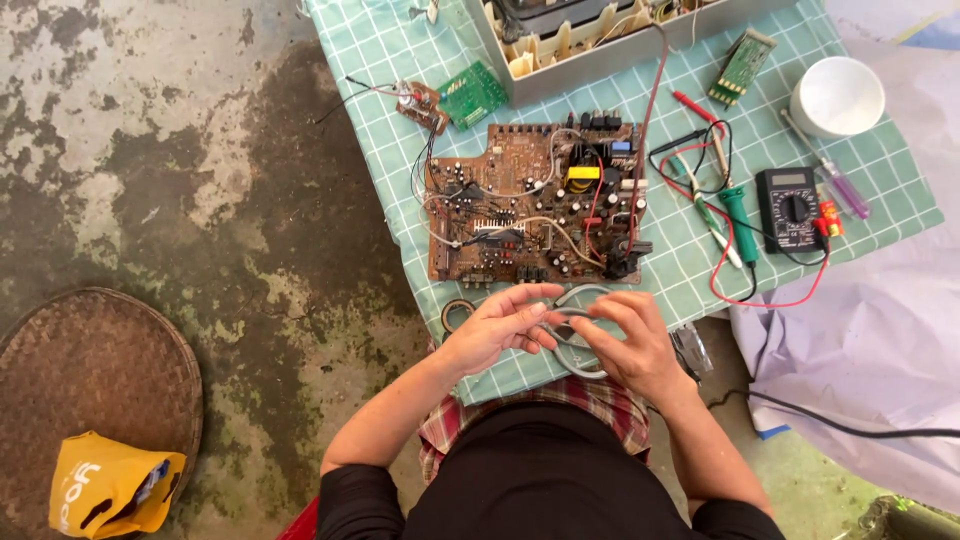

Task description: Applying electrical tape to insulate wire connections on an electronic circuit board.

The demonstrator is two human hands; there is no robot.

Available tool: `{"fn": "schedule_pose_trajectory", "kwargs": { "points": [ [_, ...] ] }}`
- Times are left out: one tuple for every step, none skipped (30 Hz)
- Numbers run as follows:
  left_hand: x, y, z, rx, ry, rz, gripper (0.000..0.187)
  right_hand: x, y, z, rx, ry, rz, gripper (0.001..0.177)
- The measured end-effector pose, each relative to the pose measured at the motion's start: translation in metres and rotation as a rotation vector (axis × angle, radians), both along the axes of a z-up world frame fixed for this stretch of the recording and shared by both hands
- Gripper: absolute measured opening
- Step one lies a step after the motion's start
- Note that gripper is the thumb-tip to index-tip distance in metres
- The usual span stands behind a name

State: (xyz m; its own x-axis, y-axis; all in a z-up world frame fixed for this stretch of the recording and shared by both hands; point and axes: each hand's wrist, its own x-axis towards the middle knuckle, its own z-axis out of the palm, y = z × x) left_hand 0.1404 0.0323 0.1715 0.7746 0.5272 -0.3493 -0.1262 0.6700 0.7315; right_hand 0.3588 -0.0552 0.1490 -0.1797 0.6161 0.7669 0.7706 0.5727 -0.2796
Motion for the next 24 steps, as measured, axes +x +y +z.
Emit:
{"fn": "schedule_pose_trajectory", "kwargs": {
  "points": [
    [0.002, 0.004, 0.002, 0.004, -0.001, 0.0, 0.044, 0.005, -0.003, 0.002, 0.004, -0.001, 0.0, 0.011],
    [0.004, 0.009, 0.005, 0.181, 0.032, -0.004, 0.048, 0.011, -0.006, 0.004, -0.021, 0.035, -0.039, 0.01],
    [0.006, 0.013, 0.008, 0.359, 0.064, -0.007, 0.052, 0.016, -0.009, 0.006, -0.047, 0.071, -0.079, 0.011],
    [0.014, 0.025, 0.011, 0.363, 0.062, -0.009, 0.052, 0.019, -0.009, 0.009, -0.042, 0.07, -0.081, 0.011],
    [0.023, 0.037, 0.013, 0.722, 0.151, -0.027, 0.044, 0.022, -0.01, 0.012, -0.14, 0.202, -0.076, 0.013],
    [0.031, 0.049, 0.016, 1.081, 0.24, -0.045, 0.036, 0.025, -0.012, 0.015, -0.238, 0.335, -0.071, 0.015],
    [0.044, 0.072, 0.012, 1.085, 0.238, -0.046, 0.036, 0.023, -0.015, 0.013, -0.234, 0.335, -0.072, 0.015],
    [0.058, 0.095, 0.009, 1.247, 0.338, -0.05, 0.03, 0.021, -0.017, 0.01, -0.325, 0.51, -0.029, 0.013],
    [0.071, 0.118, 0.006, 1.407, 0.44, -0.052, 0.025, 0.019, -0.02, 0.007, -0.415, 0.686, 0.016, 0.01],
    [0.083, 0.141, -0.004, 1.415, 0.435, -0.056, 0.025, 0.014, -0.021, 0.002, -0.406, 0.686, 0.012, 0.01],
    [0.096, 0.164, -0.014, 1.565, 0.619, -0.065, 0.029, 0.009, -0.023, -0.002, -0.441, 0.821, 0.059, 0.009],
    [0.111, 0.186, -0.025, 1.711, 0.804, -0.072, 0.034, 0.005, -0.025, -0.007, -0.472, 0.955, 0.104, 0.008],
    [0.119, 0.196, -0.026, 1.72, 0.793, -0.075, 0.034, 0.005, -0.027, -0.006, -0.462, 0.954, 0.096, 0.008],
    [0.129, 0.206, -0.028, 1.571, 0.849, -0.162, 0.037, 0.005, -0.029, -0.005, -0.487, 1.015, 0.106, 0.007],
    [0.138, 0.217, -0.031, 1.42, 0.901, -0.248, 0.041, 0.004, -0.03, -0.004, -0.512, 1.076, 0.117, 0.006],
    [0.143, 0.226, -0.044, 1.427, 0.892, -0.258, 0.041, 0.004, -0.029, -0.003, -0.504, 1.08, 0.106, 0.006],
    [0.149, 0.236, -0.058, 1.294, 0.862, -0.233, 0.036, 0.003, -0.028, -0.003, -0.504, 1.146, 0.137, 0.005],
    [0.153, 0.245, -0.073, 1.158, 0.834, -0.21, 0.032, 0.002, -0.028, -0.002, -0.507, 1.213, 0.17, 0.005],
    [0.152, 0.23, -0.049, 1.161, 0.829, -0.221, 0.032, 0.002, -0.028, -0.005, -0.502, 1.217, 0.16, 0.005],
    [0.149, 0.217, -0.024, 1.131, 0.829, -0.209, 0.025, 0.001, -0.027, -0.007, -0.492, 1.287, 0.171, 0.005],
    [0.145, 0.204, 0.001, 1.1, 0.83, -0.196, 0.019, -0.001, -0.026, -0.01, -0.481, 1.356, 0.183, 0.004],
    [0.141, 0.199, 0.009, 1.101, 0.83, -0.205, 0.019, -0.002, -0.025, -0.017, -0.478, 1.362, 0.177, 0.004],
    [0.136, 0.194, 0.017, 1.091, 0.795, -0.195, 0.018, -0.003, -0.023, -0.024, -0.474, 1.434, 0.181, 0.006],
    [0.129, 0.19, 0.024, 1.08, 0.763, -0.181, 0.016, -0.006, -0.021, -0.032, -0.473, 1.505, 0.189, 0.008]
  ]
}}
